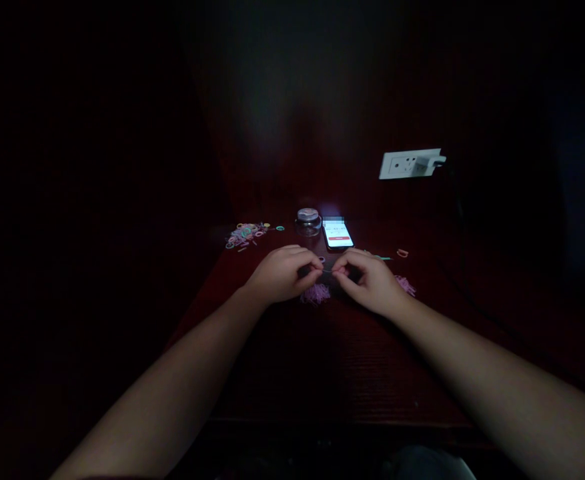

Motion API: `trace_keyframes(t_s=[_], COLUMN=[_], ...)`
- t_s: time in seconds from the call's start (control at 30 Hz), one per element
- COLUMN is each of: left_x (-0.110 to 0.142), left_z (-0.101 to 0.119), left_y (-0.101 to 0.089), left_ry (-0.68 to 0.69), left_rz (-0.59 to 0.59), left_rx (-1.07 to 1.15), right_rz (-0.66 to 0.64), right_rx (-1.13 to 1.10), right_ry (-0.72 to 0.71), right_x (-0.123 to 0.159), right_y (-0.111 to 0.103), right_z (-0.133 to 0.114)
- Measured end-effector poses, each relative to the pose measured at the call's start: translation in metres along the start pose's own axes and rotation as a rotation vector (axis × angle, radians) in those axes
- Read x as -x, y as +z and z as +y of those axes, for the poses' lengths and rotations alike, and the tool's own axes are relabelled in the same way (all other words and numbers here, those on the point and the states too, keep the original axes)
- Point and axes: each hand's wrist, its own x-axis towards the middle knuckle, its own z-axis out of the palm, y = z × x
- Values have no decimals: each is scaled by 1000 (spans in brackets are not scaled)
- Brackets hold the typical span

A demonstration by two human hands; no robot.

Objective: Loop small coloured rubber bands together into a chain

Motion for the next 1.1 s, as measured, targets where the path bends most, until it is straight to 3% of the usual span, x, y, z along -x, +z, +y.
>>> trace_keyframes(t_s=[1.1], left_x=[-2], left_z=[-1], left_y=[-1], left_ry=[-7], left_rz=[-6], left_rx=[-9], right_rz=[-82], right_rx=[-41], right_ry=[-38], right_x=[0], right_y=[-1], right_z=[-8])
